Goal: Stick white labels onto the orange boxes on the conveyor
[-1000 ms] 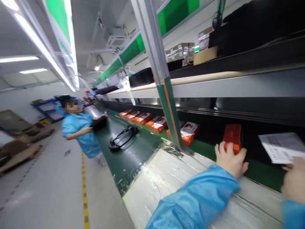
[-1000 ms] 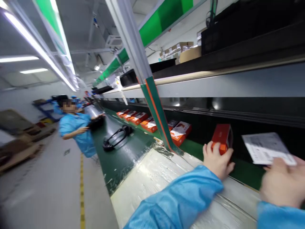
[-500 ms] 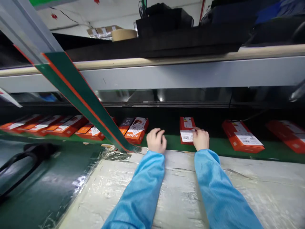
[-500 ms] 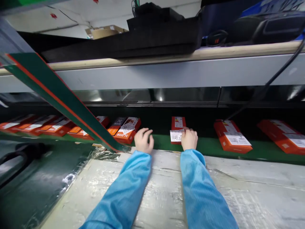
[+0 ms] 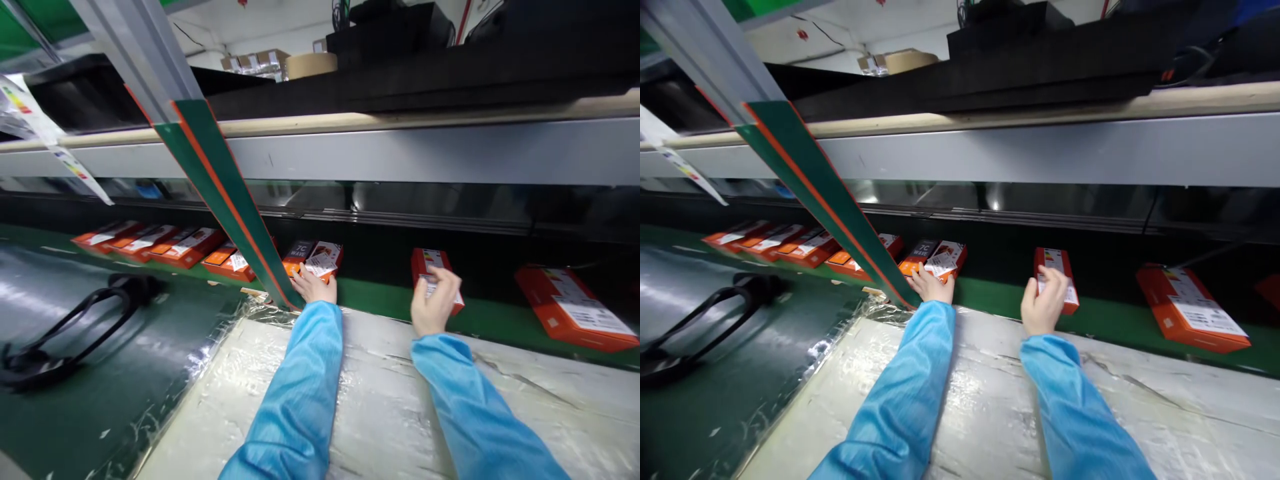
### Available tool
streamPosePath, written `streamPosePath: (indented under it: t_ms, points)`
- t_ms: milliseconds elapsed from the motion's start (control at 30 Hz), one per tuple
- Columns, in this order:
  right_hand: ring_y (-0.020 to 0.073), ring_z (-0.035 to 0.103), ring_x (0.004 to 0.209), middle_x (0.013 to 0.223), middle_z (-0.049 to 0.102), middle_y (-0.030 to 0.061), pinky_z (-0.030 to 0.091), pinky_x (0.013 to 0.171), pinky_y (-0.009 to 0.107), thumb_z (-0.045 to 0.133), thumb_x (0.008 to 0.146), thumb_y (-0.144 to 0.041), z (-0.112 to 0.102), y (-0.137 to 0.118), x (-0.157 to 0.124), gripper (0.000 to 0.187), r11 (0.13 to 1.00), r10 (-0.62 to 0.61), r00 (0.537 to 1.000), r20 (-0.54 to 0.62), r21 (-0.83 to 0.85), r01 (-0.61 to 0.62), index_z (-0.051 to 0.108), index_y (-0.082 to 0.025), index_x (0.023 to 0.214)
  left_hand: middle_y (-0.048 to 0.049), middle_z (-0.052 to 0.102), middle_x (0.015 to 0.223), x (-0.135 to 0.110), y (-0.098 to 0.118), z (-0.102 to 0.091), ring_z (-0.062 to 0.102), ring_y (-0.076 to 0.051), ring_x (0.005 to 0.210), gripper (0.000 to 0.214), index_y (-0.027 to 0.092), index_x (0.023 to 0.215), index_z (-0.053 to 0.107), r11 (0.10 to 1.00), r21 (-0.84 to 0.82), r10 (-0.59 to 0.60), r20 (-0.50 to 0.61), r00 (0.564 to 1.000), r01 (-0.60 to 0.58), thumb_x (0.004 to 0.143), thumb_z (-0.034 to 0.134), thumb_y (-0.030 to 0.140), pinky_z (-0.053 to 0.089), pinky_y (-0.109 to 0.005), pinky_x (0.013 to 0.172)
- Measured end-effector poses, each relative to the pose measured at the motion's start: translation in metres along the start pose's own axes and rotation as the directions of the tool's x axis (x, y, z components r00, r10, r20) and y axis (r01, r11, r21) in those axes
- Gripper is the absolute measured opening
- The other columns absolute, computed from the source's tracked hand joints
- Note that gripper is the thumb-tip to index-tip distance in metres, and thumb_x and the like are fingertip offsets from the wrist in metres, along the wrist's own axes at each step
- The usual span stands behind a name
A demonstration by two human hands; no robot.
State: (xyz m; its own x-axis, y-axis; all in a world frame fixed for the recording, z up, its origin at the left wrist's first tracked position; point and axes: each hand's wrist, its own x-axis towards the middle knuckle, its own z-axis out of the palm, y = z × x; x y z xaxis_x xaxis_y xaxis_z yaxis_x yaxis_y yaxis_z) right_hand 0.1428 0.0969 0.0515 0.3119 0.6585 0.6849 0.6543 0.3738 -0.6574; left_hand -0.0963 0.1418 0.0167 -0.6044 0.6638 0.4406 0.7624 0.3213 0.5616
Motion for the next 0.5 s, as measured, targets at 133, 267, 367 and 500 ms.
streamPosePath:
  t_ms: [133,267,367,500]
  points:
    - [0.0256,0.052,0.1,0.114,0.051,0.0107,0.042,0.093,0.039,0.044,0.093,-0.04,0.047,-0.02,-0.027,0.027,0.977,0.116,0.963,0.241,0.148,-0.155,0.051,-0.02,0.111,-0.0216,0.028,0.142,-0.012,0.007,-0.004,0.025,-0.037,0.135,0.091,0.009,0.144,0.024,0.999,0.031,-0.037,0.024,0.999,0.037,0.071,0.07,0.037,0.024,-0.054,0.113]
    - [0.0218,0.058,0.078,0.09,0.059,0.0068,0.047,0.074,0.031,0.052,0.088,-0.048,0.104,-0.021,-0.03,0.031,0.926,0.296,0.867,0.401,0.101,-0.363,0.054,-0.018,0.095,-0.0182,0.031,0.14,-0.022,0.019,-0.008,0.036,-0.036,0.123,0.097,0.016,0.146,0.024,0.993,0.031,-0.118,0.052,0.992,0.116,0.068,0.073,0.043,0.039,-0.05,0.101]
    - [0.0222,0.056,0.065,0.069,0.056,0.0045,0.045,0.062,0.029,0.063,0.082,-0.055,0.14,-0.02,-0.018,0.037,0.869,0.423,0.773,0.472,0.03,-0.494,0.053,-0.019,0.076,-0.0185,0.034,0.135,-0.024,0.022,-0.008,0.039,-0.035,0.118,0.099,0.014,0.146,0.026,0.996,0.028,-0.086,0.053,0.995,0.085,0.066,0.074,0.047,0.04,-0.047,0.099]
    - [0.0156,0.047,0.051,0.054,0.046,-0.0014,0.043,0.058,0.027,0.076,0.074,-0.046,0.167,-0.017,-0.008,0.038,0.842,0.451,0.746,0.49,0.043,-0.538,0.051,-0.02,0.065,-0.0182,0.043,0.122,-0.022,0.019,-0.007,0.044,-0.033,0.112,0.089,0.01,0.143,0.032,1.0,0.006,0.011,0.094,0.996,-0.011,0.071,0.069,0.046,0.04,-0.045,0.097]
